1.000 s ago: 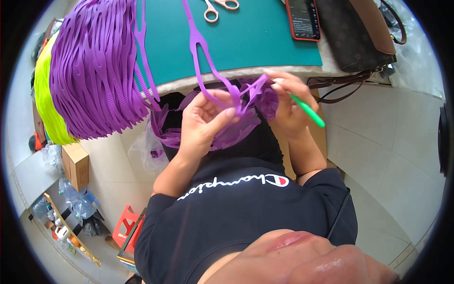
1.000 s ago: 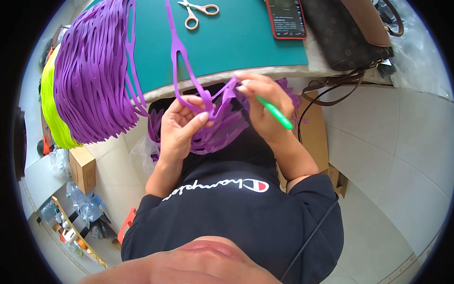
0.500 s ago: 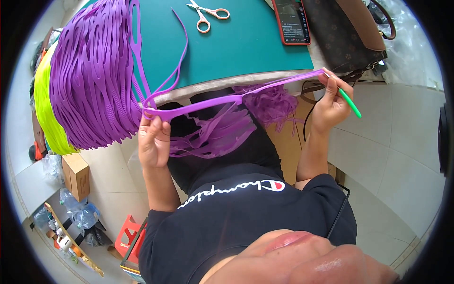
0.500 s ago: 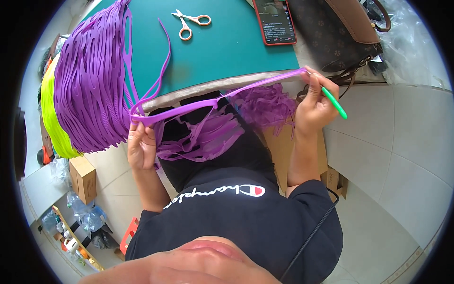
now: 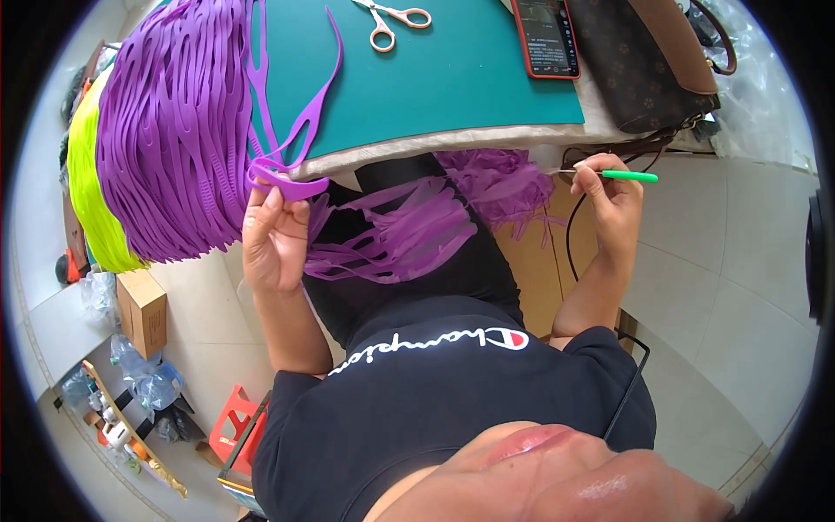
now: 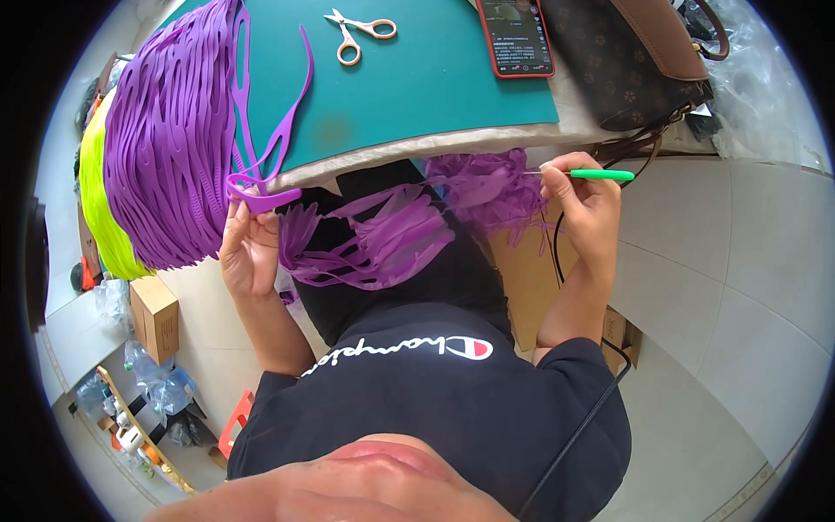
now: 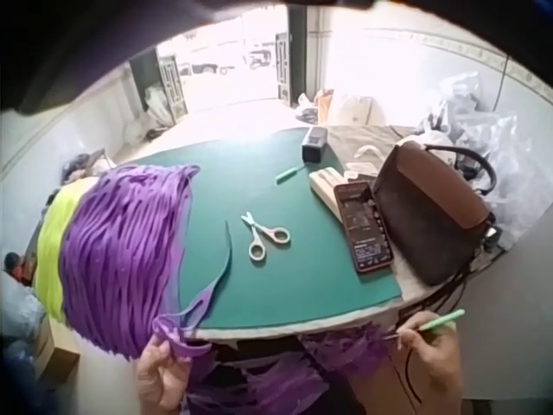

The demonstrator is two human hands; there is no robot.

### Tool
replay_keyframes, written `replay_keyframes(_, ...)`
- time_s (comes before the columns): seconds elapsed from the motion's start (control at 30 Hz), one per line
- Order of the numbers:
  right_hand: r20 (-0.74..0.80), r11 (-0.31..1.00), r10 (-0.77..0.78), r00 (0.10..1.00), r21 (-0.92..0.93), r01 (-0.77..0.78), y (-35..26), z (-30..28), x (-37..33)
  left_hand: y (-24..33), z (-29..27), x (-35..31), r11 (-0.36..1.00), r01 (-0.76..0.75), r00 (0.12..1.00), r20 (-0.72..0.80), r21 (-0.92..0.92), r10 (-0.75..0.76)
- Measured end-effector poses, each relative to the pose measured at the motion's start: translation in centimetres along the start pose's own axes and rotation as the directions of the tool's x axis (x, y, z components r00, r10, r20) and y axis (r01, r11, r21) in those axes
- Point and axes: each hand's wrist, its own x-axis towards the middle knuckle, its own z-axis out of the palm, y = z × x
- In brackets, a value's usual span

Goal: Using a green-handled hook tool to separate and sort individual purple plastic tags from a large bundle.

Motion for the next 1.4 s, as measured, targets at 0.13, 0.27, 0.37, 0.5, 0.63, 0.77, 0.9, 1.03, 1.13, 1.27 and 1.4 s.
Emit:
replay_keyframes(0.13,0.142,0.981,-0.089,0.986,0.184,0.063,-0.4,0.0,-0.1,-1.4,3.1,0.0,0.986,-0.068,0.996,-0.05,0.156,0.076)
replay_keyframes(0.27,0.276,0.898,-0.145,0.95,0.441,0.009,-0.7,4.8,0.7,-2.0,5.1,-1.5,0.934,-0.084,0.962,0.273,0.348,-0.015)
replay_keyframes(0.37,0.41,0.85,0.026,0.911,0.471,-0.237,-0.7,10.6,0.3,-2.6,7.4,-3.1,0.849,0.046,0.925,0.299,0.526,-0.235)
replay_keyframes(0.5,0.527,0.685,0.089,0.845,0.584,-0.436,-2.2,15.8,0.9,-3.4,8.2,-4.7,0.803,0.173,0.838,0.342,0.571,-0.424)
replay_keyframes(0.63,0.36,0.59,0.043,0.932,0.744,-0.314,-4.5,16.2,5.9,-3.0,7.0,-5.7,0.775,0.275,0.855,0.223,0.569,-0.468)
replay_keyframes(0.77,0.253,0.823,-0.119,0.96,0.566,-0.047,-6.7,15.0,13.1,-2.0,3.7,-5.4,0.786,0.371,0.868,0.117,0.494,-0.483)
replay_keyframes(0.9,0.087,0.863,-0.067,0.994,0.504,0.014,-11.9,17.8,19.3,-0.7,2.2,-6.4,0.811,0.29,0.926,0.066,0.508,-0.373)
replay_keyframes(1.03,0.242,0.923,-0.267,0.933,0.341,0.176,-13.2,24.3,27.5,0.9,1.6,-6.4,0.832,0.052,0.998,0.008,0.552,-0.067)
replay_keyframes(1.13,0.312,0.859,-0.424,0.85,0.437,0.268,-15.2,30.7,33.5,2.2,1.6,-4.6,0.678,-0.186,0.96,-0.015,0.711,0.279)
replay_keyframes(1.27,0.425,0.937,-0.242,0.872,-0.132,0.324,-12.7,40.3,36.7,3.9,1.0,-2.8,0.584,-0.183,0.892,-0.117,0.791,0.437)
replay_keyframes(1.4,0.248,0.607,-0.511,0.823,-0.574,0.549,-9.6,39.5,40.0,3.6,-0.5,-2.9,0.631,-0.201,0.889,-0.13,0.749,0.438)
